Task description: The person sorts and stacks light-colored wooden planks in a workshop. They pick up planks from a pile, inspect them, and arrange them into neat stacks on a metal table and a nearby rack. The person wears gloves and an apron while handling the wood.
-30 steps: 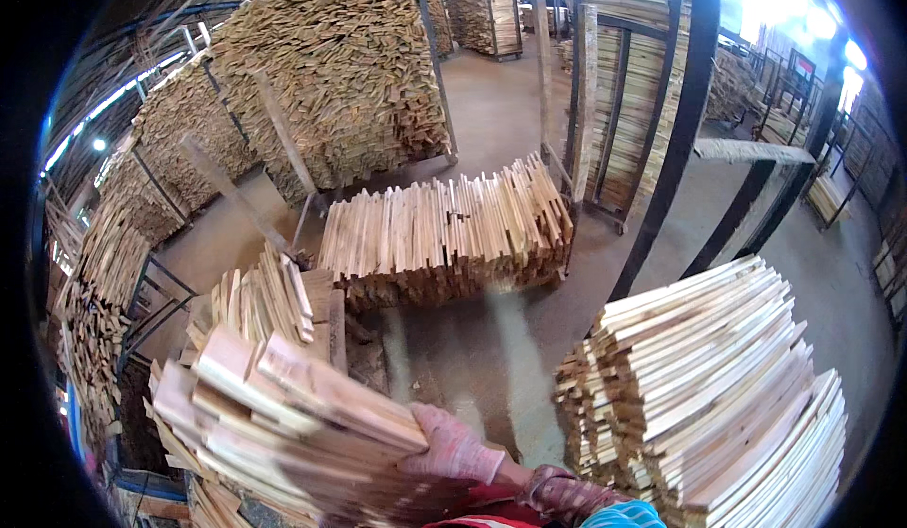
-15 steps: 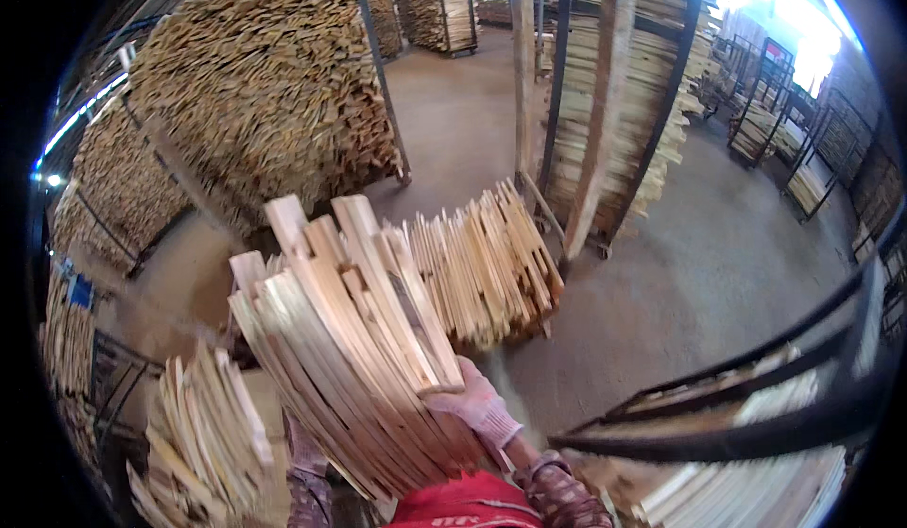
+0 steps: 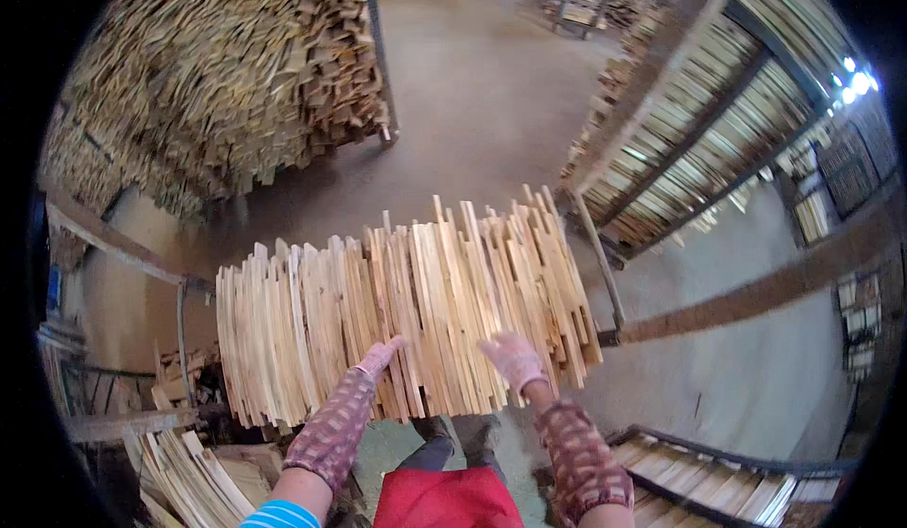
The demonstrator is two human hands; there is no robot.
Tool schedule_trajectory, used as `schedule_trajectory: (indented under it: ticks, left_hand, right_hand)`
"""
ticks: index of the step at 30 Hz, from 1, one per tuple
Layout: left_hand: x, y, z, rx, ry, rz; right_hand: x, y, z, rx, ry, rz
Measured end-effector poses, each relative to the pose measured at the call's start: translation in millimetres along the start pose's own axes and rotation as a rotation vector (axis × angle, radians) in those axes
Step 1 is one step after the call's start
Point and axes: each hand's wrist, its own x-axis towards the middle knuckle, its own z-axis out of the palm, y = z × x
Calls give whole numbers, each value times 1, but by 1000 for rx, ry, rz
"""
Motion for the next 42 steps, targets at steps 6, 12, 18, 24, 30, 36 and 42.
schedule_trajectory:
  ticks: [6,12,18,24,30,36,42]
  left_hand:
    - [25,-47,-7,597,281,588]
    - [-35,-82,84,-364,361,208]
    - [-136,-191,151,-392,566,189]
    - [-285,-364,281,-834,740,-193]
    - [-447,-457,345,-607,703,-736]
    - [-516,-514,444,-1606,1287,-1406]
    - [-558,-602,440,-1714,1516,-1329]
  right_hand:
    - [-23,-46,52,233,-178,98]
    - [-47,-24,117,300,-488,-87]
    - [-27,-7,143,-156,-987,-184]
    - [-16,-53,127,-263,-1051,-320]
    - [-29,-90,151,-345,-1089,-832]
    - [-255,-153,248,24,-1404,-215]
    - [-466,-197,390,-196,-1537,-379]
